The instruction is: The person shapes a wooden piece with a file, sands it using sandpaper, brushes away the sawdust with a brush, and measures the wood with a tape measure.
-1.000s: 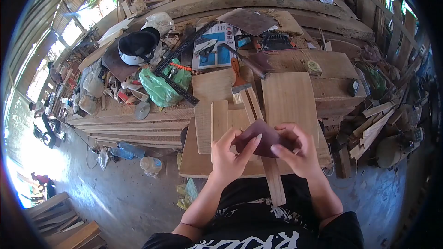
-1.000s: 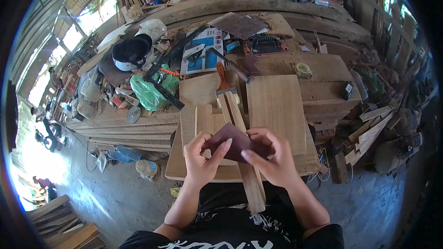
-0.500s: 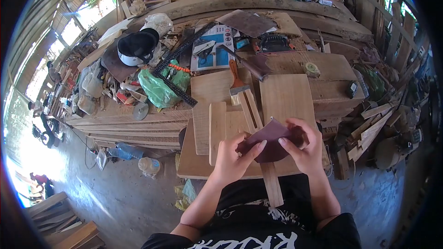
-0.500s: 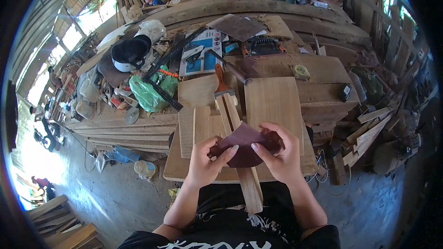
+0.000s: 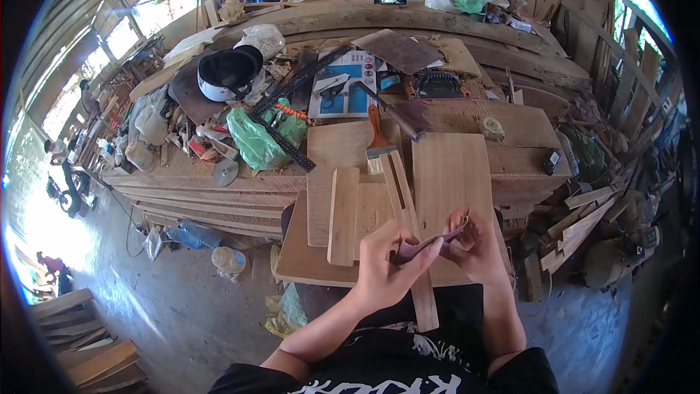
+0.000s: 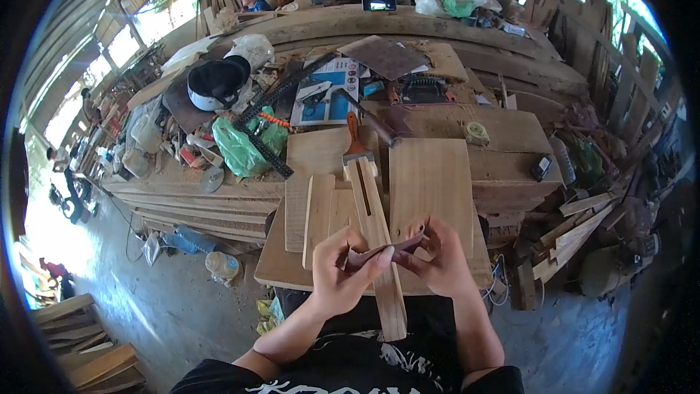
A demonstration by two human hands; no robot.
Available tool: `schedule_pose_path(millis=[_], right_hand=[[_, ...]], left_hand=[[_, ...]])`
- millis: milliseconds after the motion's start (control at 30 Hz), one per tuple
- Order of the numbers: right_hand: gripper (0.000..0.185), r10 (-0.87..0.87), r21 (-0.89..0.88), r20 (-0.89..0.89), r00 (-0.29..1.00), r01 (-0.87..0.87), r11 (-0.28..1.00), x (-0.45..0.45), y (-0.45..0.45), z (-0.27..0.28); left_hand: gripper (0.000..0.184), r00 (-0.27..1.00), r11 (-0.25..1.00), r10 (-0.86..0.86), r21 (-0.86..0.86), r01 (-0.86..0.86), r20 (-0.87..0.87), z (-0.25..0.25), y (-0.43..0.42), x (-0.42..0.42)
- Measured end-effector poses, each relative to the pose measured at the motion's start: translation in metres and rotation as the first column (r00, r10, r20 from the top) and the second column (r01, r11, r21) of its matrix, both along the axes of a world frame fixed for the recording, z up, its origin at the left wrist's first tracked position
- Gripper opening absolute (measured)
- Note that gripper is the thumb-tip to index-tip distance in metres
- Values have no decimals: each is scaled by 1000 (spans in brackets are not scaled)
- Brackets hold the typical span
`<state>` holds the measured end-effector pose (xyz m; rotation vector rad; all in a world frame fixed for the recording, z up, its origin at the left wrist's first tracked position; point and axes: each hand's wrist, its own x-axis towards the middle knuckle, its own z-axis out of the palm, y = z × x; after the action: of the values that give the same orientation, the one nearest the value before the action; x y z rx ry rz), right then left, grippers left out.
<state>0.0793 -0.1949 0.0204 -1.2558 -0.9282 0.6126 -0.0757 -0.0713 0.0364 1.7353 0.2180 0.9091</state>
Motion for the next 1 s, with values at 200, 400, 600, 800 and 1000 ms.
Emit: schedule_pose_path(millis=[200,400,600,800,1000], right_hand=[[29,-87,-132,102,991,100,986,1,-1,4],[22,-74,-181,44,996,81,980,5,-2,7],[16,-23,-64,-21,1000,22,998,12,-10,8],[11,-35,-95,-5,999,34,995,2,-5,11],[7,-266,-71,218,939,287,955,-28,9,4]], left_hand=[[17,995,990,-87,-110,92,53,2,-3,10],[31,951,877,-310,-388,282,-9,3,-1,3],[36,877,711,-469,-545,445,105,-18,5,0],[49,918,881,-396,-289,375,-17,17,-11,-1],[79,956,960,-278,18,281,-97,3,-20,4]])
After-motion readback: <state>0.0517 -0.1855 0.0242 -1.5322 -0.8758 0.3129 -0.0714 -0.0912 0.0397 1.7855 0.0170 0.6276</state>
